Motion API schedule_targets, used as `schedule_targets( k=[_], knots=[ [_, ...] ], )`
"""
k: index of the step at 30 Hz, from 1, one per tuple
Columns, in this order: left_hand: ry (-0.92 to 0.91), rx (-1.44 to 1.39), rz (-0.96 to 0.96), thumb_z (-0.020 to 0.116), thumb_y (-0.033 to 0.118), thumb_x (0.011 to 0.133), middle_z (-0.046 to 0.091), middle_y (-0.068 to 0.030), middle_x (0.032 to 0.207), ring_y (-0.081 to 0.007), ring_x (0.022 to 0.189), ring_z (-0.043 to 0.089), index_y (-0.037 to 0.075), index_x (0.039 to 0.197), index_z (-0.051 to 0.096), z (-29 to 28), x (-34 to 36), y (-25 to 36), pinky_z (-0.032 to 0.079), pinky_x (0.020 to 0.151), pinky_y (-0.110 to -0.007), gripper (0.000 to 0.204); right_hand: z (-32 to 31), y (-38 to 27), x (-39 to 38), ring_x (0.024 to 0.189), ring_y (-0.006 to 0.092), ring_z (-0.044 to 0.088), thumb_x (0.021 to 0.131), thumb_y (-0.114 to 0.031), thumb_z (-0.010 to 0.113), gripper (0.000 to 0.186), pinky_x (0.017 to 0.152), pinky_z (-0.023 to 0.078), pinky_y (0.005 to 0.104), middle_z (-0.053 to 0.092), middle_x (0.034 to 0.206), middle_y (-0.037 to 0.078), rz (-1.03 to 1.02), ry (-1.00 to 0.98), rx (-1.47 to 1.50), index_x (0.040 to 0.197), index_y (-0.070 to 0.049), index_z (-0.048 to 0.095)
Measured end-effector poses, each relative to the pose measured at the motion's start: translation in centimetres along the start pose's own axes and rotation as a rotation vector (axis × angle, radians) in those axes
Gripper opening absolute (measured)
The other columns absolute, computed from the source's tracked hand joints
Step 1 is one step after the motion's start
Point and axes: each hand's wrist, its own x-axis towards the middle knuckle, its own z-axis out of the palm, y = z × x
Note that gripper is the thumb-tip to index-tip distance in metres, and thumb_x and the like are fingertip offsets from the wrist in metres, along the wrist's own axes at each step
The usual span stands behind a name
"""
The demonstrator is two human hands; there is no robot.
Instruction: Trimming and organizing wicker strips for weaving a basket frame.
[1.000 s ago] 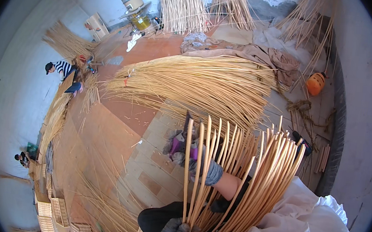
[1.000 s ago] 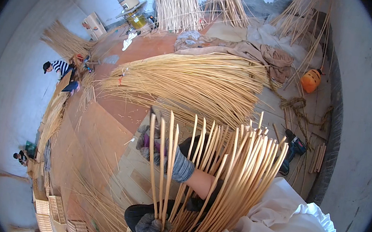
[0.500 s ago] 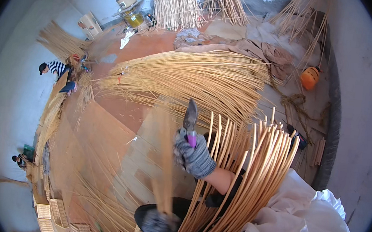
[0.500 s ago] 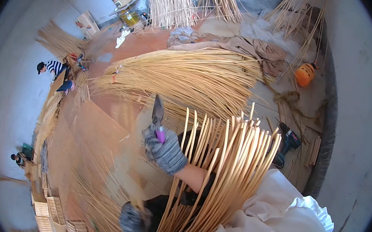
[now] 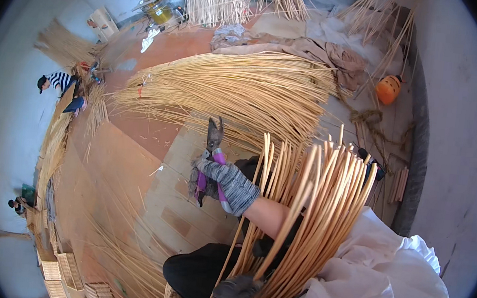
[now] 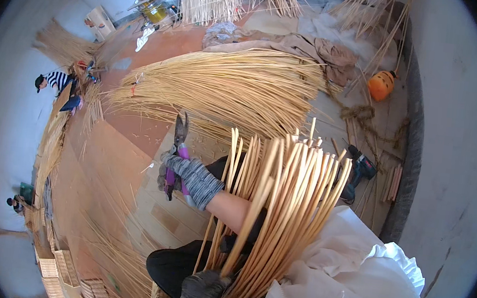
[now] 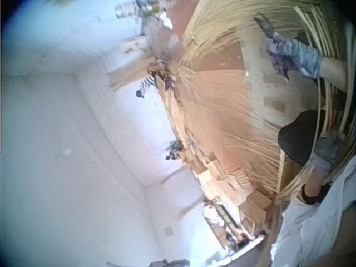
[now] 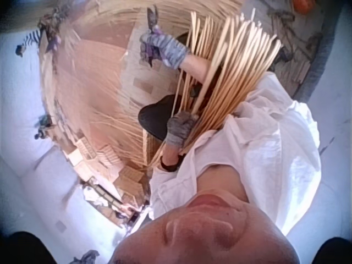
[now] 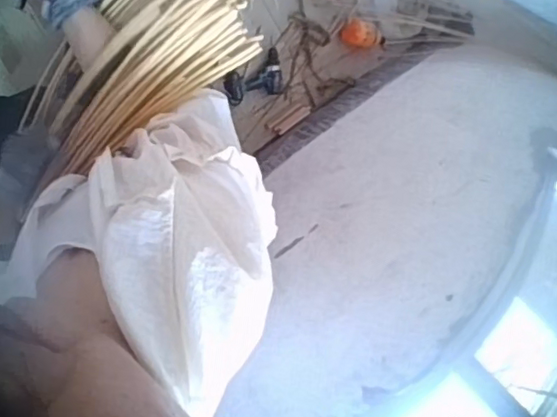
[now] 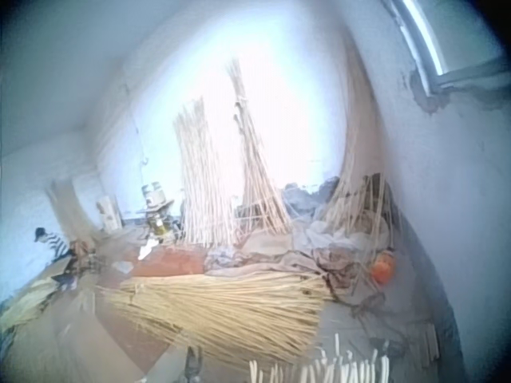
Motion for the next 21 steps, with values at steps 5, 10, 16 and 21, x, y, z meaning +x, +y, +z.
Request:
schedule_targets(
  k=[5,10,16,21],
  knots=[
    [0.419,-0.951,-0.103,0.061,0.021,0.073,0.060,-0.0098,0.072,-0.0153,0.059,0.053,-0.003,0.079,0.059,-0.6,1.3,0.6,0.042,0.055,-0.026,0.025,-0.1,0.4,-0.6,0.066,0.0167,0.053,0.079,-0.016,0.054,0.018,0.053,0.047,0.0290,0.050,0.076,0.004,-0.032,-0.060,-0.102,0.091,-0.009,0.044],
    [0.769,-1.026,-0.122,0.064,0.021,0.070,0.060,-0.0089,0.065,-0.0094,0.052,0.049,-0.002,0.080,0.060,-2.7,1.4,-0.3,0.036,0.046,-0.020,0.026,0.9,0.3,-1.9,0.059,0.0086,0.048,0.080,-0.012,0.049,0.012,0.052,0.042,0.0231,0.049,0.068,0.000,-0.250,-0.033,-0.387,0.090,-0.004,0.049],
    [0.804,-0.933,-0.158,0.064,0.015,0.071,0.061,-0.0096,0.070,-0.0120,0.054,0.052,-0.003,0.082,0.060,-2.0,1.3,-1.1,0.040,0.048,-0.022,0.021,1.4,0.2,-1.4,0.067,0.0106,0.048,0.079,-0.014,0.053,0.019,0.061,0.042,0.0222,0.051,0.077,0.002,-0.430,-0.003,-0.618,0.095,-0.004,0.050],
    [0.807,-1.002,-0.138,0.064,0.015,0.070,0.060,-0.0114,0.071,-0.0148,0.059,0.055,-0.004,0.083,0.059,-1.7,1.4,-1.7,0.044,0.054,-0.024,0.023,0.8,0.3,-1.6,0.067,0.0136,0.051,0.077,-0.008,0.050,0.017,0.060,0.043,0.0225,0.053,0.078,0.004,-0.441,-0.161,-0.701,0.094,-0.003,0.050]
  ],
)
